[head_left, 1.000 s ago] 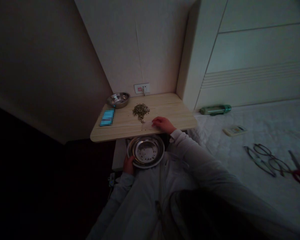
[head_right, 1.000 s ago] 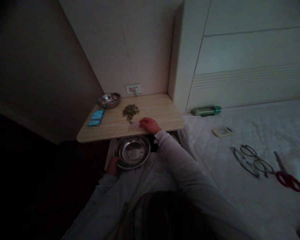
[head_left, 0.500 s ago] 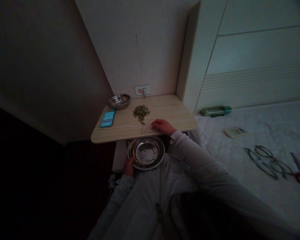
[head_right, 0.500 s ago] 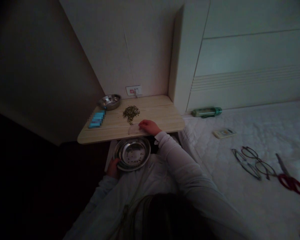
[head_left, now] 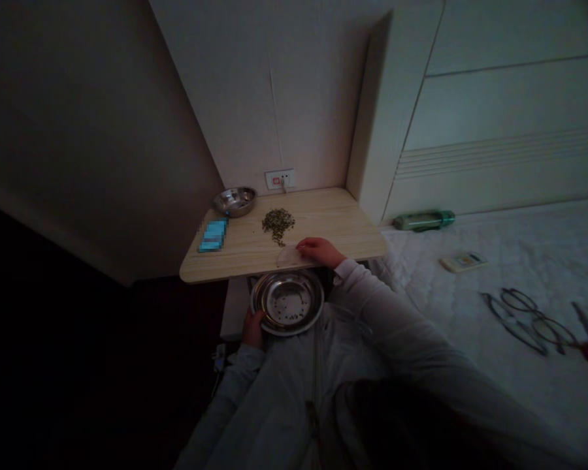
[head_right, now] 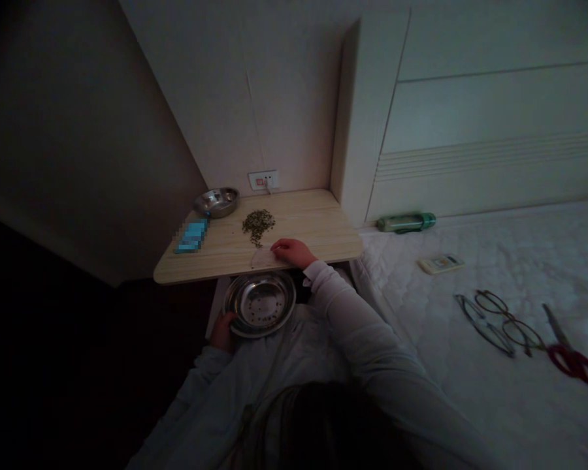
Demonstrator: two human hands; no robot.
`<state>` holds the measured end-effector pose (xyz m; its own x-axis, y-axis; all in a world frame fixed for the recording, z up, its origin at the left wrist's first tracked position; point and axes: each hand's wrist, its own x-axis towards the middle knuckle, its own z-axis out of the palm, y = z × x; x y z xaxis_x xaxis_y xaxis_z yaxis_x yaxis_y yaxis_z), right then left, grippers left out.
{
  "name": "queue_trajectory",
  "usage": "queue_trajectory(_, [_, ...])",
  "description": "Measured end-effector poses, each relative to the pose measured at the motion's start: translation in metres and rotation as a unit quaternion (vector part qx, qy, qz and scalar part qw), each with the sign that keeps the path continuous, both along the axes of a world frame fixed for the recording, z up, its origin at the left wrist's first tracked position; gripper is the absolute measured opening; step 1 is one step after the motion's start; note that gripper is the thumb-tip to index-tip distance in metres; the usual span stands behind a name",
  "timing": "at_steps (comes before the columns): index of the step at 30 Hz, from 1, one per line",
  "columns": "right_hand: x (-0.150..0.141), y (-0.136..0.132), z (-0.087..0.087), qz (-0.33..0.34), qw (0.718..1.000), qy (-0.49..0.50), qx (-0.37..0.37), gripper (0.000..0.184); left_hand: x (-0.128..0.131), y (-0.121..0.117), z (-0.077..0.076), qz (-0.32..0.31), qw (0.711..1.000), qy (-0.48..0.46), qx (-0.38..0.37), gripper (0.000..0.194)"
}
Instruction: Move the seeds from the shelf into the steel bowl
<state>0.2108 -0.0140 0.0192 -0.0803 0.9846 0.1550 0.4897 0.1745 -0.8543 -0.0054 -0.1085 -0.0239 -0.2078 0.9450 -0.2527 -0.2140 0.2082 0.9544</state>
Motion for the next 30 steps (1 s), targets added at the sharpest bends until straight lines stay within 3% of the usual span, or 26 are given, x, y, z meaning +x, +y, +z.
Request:
queue_trajectory(5, [0.001, -0.001, 0.001, 0.016, 1.0, 0.005, -0.007, 0.021, 0.0, 0.001, -0.004, 0.002, 0.999, -0.045, -0.024, 0.002])
queue_trajectory(15, [0.001, -0.002, 0.002, 0.015, 1.0, -0.013, -0.007, 0.025, 0.0, 0.0, 0.0, -0.011, 1.0, -0.024, 0.0, 0.007])
queue_trajectory(25, [0.0, -0.004, 0.005, 0.016, 0.999, -0.027, -0.008, 0.024, -0.002, 0.004, -0.015, -0.008, 0.998, -0.054, -0.02, 0.016])
queue_trajectory(30, [0.001, -0.003, 0.004, 0.02, 1.0, -0.02, -0.01, 0.024, -0.001, 0.002, -0.009, -0.009, 0.999, -0.046, -0.015, 0.018])
